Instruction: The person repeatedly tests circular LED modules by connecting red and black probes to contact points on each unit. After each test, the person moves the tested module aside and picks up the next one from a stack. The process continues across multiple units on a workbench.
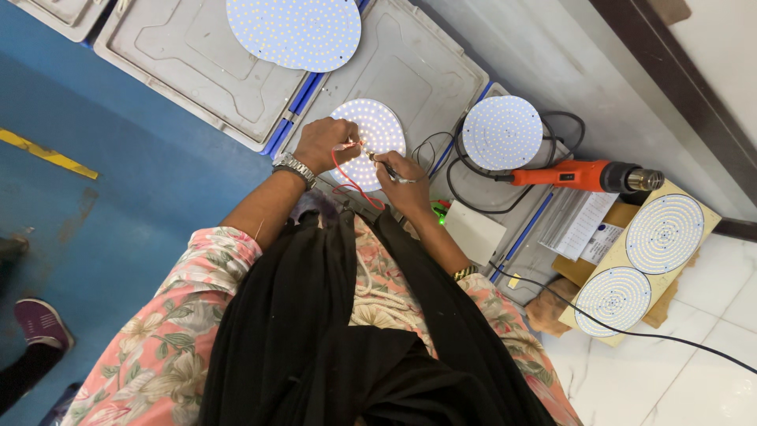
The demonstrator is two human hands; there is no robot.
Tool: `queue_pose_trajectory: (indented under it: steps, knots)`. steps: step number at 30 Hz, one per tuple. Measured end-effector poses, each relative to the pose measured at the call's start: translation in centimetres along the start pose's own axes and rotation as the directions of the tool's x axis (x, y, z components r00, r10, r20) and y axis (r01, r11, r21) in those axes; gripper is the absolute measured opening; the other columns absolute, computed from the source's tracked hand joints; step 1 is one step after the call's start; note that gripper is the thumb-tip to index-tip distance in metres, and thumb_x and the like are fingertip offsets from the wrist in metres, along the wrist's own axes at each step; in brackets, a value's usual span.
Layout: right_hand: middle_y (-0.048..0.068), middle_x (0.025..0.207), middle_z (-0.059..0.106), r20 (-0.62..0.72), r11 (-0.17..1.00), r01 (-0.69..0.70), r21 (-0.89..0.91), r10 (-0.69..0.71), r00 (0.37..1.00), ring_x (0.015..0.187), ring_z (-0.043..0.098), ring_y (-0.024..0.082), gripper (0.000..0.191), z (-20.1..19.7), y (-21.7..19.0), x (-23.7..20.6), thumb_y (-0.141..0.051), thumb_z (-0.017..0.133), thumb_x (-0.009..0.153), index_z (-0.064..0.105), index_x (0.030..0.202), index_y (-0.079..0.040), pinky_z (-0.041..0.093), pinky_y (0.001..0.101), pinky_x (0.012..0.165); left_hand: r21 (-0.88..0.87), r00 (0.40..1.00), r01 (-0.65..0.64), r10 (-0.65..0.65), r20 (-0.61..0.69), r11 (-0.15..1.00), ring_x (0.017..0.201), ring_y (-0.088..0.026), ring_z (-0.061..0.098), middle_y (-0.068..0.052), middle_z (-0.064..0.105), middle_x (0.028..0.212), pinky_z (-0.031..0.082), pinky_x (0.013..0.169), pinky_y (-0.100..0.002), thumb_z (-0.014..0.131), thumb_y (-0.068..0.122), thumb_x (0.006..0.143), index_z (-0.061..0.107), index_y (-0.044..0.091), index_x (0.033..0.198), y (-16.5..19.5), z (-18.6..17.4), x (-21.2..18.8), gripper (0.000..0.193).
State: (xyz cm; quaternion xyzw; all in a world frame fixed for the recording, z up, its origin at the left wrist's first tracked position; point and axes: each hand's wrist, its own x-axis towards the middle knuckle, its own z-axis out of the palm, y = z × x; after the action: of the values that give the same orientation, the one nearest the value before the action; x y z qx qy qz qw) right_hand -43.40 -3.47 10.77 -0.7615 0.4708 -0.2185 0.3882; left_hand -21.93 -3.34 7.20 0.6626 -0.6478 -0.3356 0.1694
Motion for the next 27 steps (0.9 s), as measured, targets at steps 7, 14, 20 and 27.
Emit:
queue_pose_trajectory:
  steps: [7, 14, 20, 27]
  knots:
    - [0.007, 0.092, 0.077, -0.020, 0.999, 0.000, -0.043, -0.001, 1.000, 0.081, 0.075, 0.018, 0.014, 0.3, 1.0, 0.6, -0.019, 0.069, 0.094, 0.073, 0.104, -0.009, 0.057, 0.0321, 0.070, -0.009, 1.000, -0.014, 0.014, 0.006, 1.000, 0.085, -0.032, 0.072, -0.009, 0.076, 0.085, 0.054, 0.074, -0.046, 0.067, 0.033, 0.080, 0.078, 0.016, 0.092, -0.4, 0.2, 0.3, 0.023]
    - [0.007, 0.088, 0.078, 0.140, 1.000, -0.017, -0.009, 0.018, 0.990, 0.080, 0.075, 0.018, 0.016, -0.3, 2.8, 4.3, -0.023, 0.069, 0.093, 0.073, 0.096, -0.007, 0.057, 0.0323, 0.072, 0.024, 0.998, 0.007, -0.008, 0.057, 1.000, 0.087, -0.033, 0.072, -0.011, 0.075, 0.088, 0.057, 0.076, -0.047, 0.075, 0.030, 0.077, 0.078, 0.015, 0.087, -0.4, -0.3, 2.2, 0.018]
    - [0.007, 0.083, 0.079, 0.265, 0.989, -0.144, -0.029, 0.147, 0.953, 0.076, 0.076, 0.018, 0.017, -0.7, 2.7, 7.5, -0.023, 0.067, 0.089, 0.074, 0.088, -0.008, 0.057, 0.0330, 0.071, -0.009, 0.982, 0.057, -0.054, 0.183, 0.998, 0.089, -0.033, 0.074, -0.016, 0.075, 0.090, 0.058, 0.083, -0.044, 0.080, 0.029, 0.074, 0.076, 0.011, 0.088, 0.1, -1.4, 4.6, 0.023]
    - [0.010, 0.082, 0.074, 0.138, 0.991, -0.042, -0.130, 0.060, 0.989, 0.074, 0.073, 0.025, 0.017, -0.1, 2.3, 5.7, -0.024, 0.070, 0.088, 0.072, 0.089, -0.007, 0.056, 0.0366, 0.069, 0.034, 0.991, -0.096, 0.093, 0.095, 0.995, 0.088, -0.038, 0.071, -0.019, 0.073, 0.089, 0.057, 0.079, -0.048, 0.080, 0.031, 0.075, 0.076, 0.009, 0.087, -1.2, 1.0, 5.3, 0.026]
